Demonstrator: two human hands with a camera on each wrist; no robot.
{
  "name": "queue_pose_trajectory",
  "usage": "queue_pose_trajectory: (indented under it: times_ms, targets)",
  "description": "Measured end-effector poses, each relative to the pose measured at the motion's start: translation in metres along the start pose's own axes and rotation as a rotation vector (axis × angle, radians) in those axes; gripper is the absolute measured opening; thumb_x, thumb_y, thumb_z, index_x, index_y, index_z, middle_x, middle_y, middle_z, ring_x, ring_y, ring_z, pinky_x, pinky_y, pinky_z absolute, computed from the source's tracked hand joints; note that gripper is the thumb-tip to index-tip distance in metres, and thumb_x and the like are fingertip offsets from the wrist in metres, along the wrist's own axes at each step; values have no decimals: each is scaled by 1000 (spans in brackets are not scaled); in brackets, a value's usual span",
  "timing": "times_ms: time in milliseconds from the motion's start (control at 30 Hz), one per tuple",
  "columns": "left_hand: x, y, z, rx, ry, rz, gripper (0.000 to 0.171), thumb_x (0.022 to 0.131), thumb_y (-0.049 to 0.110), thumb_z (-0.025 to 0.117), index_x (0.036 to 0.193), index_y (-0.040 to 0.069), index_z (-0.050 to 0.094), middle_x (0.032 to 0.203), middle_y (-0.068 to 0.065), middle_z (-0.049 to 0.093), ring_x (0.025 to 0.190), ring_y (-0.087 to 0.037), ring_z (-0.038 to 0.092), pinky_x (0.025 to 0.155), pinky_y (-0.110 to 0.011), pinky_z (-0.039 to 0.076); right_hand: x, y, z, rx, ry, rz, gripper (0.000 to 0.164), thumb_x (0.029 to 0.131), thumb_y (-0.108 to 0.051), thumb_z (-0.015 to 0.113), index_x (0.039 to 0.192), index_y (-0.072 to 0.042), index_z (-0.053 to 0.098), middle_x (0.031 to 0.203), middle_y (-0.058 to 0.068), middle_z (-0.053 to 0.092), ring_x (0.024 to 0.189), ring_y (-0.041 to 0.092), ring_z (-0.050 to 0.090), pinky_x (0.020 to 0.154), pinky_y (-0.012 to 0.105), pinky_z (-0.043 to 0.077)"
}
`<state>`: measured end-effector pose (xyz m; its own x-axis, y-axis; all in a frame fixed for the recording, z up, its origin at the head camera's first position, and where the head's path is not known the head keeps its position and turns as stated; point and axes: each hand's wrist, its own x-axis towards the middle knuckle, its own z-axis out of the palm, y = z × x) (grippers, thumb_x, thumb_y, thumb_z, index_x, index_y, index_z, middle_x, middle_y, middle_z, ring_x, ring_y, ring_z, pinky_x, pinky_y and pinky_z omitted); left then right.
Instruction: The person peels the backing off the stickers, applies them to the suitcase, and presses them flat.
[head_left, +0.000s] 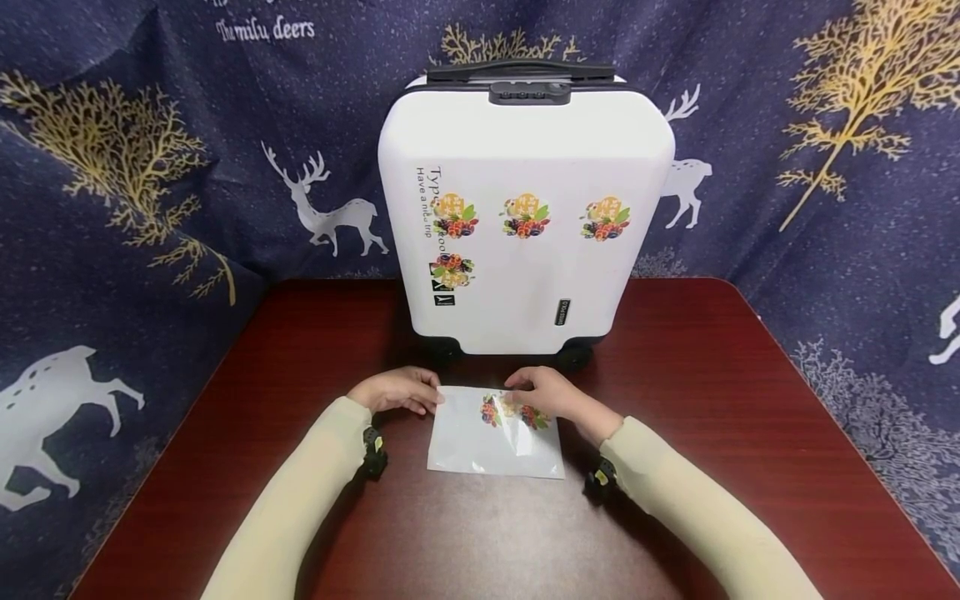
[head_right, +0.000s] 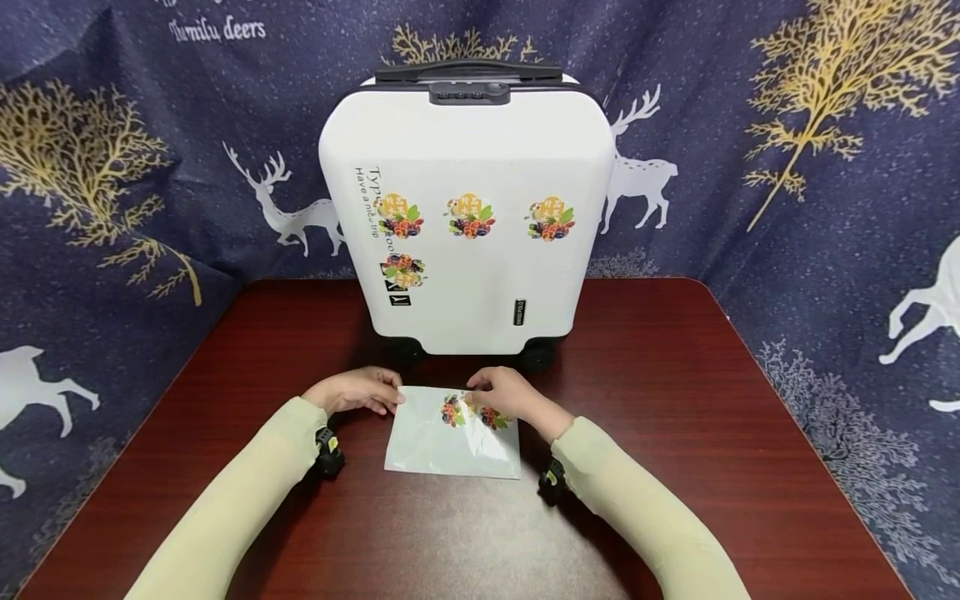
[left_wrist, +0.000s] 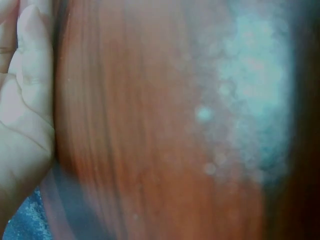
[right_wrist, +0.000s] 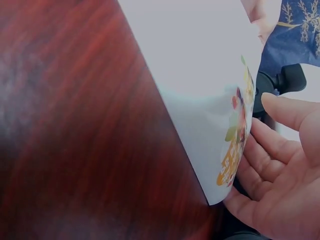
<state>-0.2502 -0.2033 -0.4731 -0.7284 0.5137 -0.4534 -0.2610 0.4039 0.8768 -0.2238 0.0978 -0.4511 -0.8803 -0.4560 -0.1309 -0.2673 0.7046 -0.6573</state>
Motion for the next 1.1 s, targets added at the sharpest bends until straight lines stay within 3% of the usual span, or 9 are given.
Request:
queue_pose_trajectory:
  times_ms: [267,500,767,1100]
  targets:
    - [1,-1,0,-17,12,13,8,93,10,65,88,14,61,81,4,69,77,-8,67,70,-20,55,5,1,-1,-4,6,-8,24,99,-19,64,113,-2,74,111,14,75,97,19,65,92,40,54]
    - [1,0,2,-17,23,6,8,93,11,66,89,13,59,80,5,68,76,-8,65,69,-20,55,4,1,-1,21,17,-18,16,98,-14,65,106,-3,75,95,9,73,80,13,57,77,30,49]
    - [1,2,0,-3,-15,-1,4,94,9,62,97,9,59,79,5,68,75,-7,65,71,-20,56,6,2,1,27,45,-26,14,98,-15,67,102,-5,75,92,8,72,81,13,57,77,30,49]
    - [2,11,3,44,-23,-42,24,97,22,54,109,4,63,92,2,69,79,-8,69,72,-23,58,1,2,3,37,57,-28,13,98,-15,67,102,-5,75,91,7,71,79,12,56,75,29,48]
